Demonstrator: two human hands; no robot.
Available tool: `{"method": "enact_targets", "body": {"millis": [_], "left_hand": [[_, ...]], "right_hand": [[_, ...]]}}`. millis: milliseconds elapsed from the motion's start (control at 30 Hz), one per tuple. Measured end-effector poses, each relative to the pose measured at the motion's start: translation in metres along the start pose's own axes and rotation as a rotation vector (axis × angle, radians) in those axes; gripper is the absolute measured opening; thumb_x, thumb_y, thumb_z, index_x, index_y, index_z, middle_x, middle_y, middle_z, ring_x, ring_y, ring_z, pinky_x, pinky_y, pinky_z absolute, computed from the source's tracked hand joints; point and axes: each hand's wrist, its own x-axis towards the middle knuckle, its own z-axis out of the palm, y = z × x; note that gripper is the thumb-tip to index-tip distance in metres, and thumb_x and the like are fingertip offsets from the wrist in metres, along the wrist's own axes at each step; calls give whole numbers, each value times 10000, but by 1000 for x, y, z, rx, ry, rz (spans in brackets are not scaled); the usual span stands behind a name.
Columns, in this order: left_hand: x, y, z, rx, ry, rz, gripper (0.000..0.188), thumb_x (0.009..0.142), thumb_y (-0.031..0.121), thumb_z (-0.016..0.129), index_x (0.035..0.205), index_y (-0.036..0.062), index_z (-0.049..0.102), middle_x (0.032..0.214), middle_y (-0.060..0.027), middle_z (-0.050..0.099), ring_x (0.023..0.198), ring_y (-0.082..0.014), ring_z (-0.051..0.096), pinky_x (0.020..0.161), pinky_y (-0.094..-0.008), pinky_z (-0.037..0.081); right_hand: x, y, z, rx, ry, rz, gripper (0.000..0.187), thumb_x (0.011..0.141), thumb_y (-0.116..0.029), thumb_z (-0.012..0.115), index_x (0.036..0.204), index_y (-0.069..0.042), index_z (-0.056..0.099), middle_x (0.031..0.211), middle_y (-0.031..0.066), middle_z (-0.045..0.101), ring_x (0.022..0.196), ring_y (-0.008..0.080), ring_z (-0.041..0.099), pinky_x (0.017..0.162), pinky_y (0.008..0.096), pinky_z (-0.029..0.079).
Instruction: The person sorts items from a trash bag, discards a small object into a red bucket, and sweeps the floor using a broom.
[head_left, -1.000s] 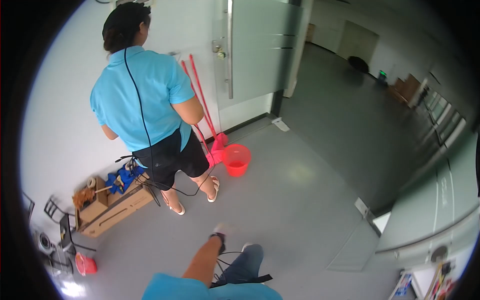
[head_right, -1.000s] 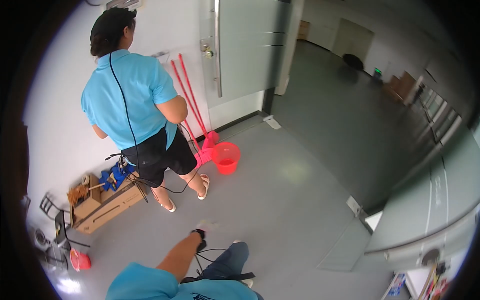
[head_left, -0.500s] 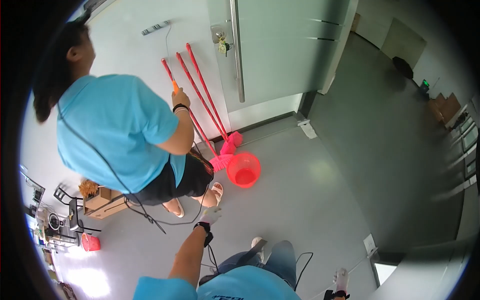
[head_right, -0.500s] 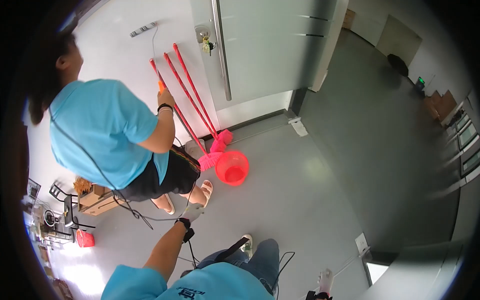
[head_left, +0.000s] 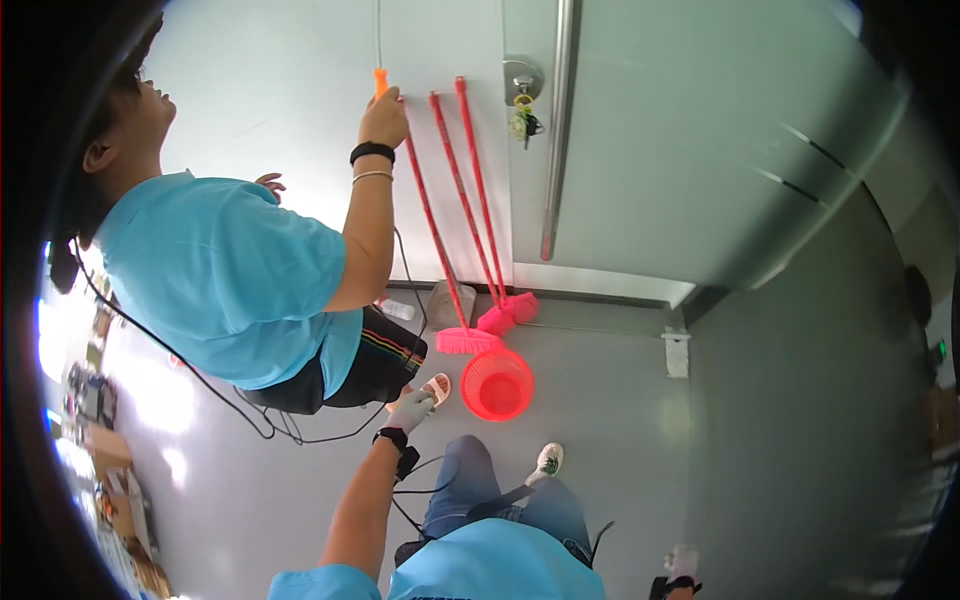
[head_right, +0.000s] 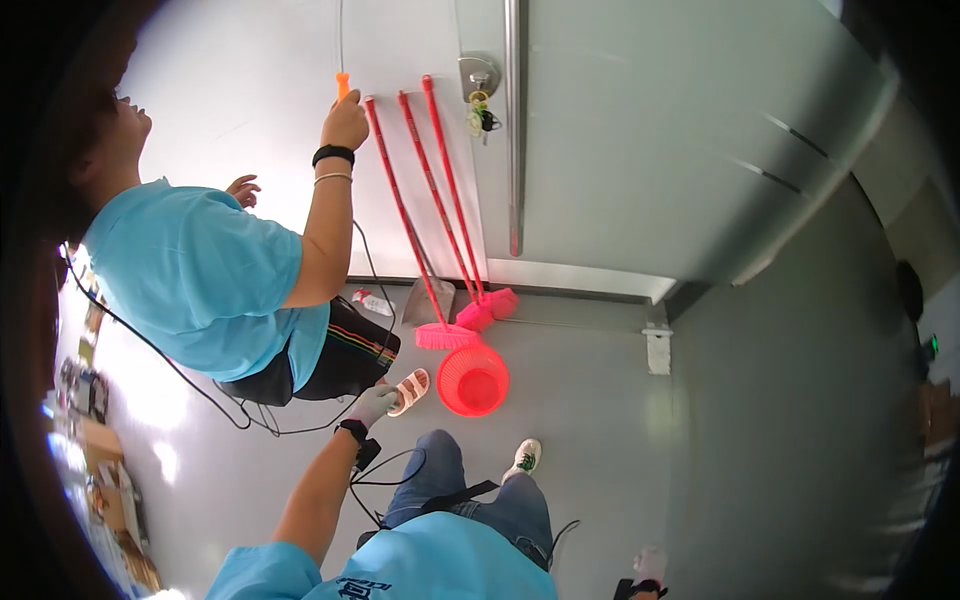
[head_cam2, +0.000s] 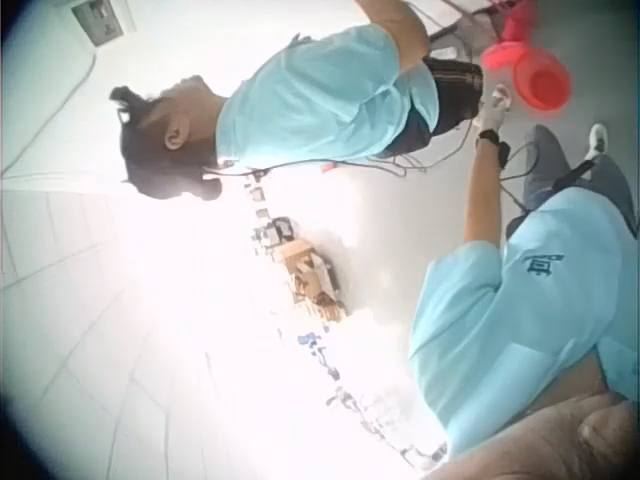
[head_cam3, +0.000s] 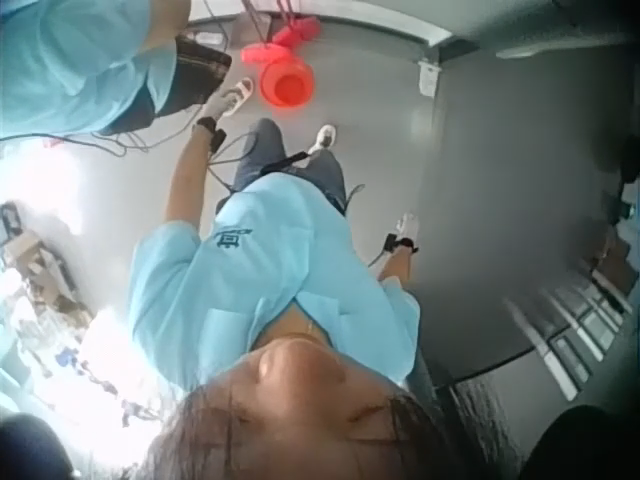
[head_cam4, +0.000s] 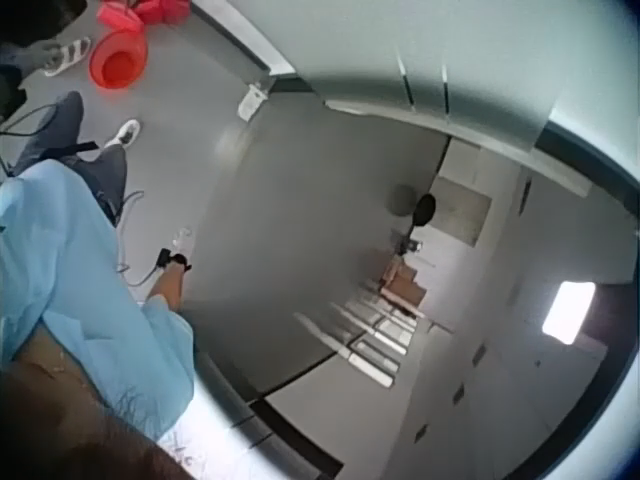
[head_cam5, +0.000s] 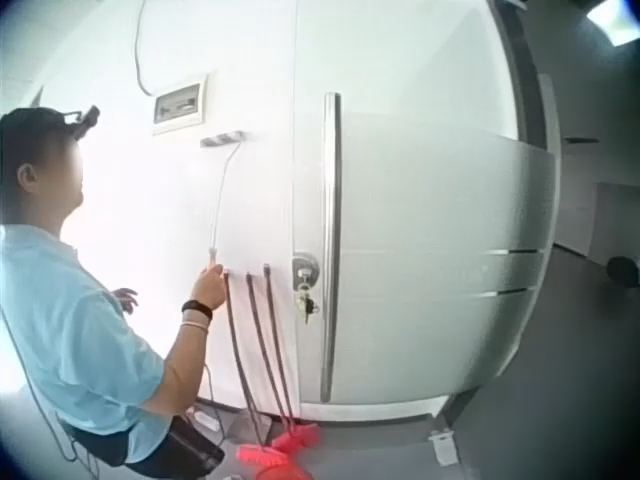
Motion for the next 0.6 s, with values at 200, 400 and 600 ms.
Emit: {"method": "enact_targets", "body": {"millis": [200,400,600], "left_hand": [[3,37,5,-275,72,-175,205,790,173,501,859,37,638,719,-35,604,632,-119,563,577,-250,443],[67,41,41,-367,-47,-213,255,840,108,508,1050,-16,582,816,-46,612,670,-119,582,602,-233,462],[194,89,34,-149,228,-6,368,817,230,534,1084,-23,545,979,-163,619,910,-242,599,759,-327,465]], "right_hand": [[10,-208,38,20,-3,-429,382,866,-124,466,1229,-11,438,884,41,518,713,115,504,599,235,417],[39,-193,69,-36,-92,-385,399,869,-126,470,1237,17,411,921,63,550,731,112,528,561,237,424],[41,-176,111,-137,-128,-125,400,855,-104,496,1231,-1,404,978,102,572,763,158,564,634,266,470]]}}
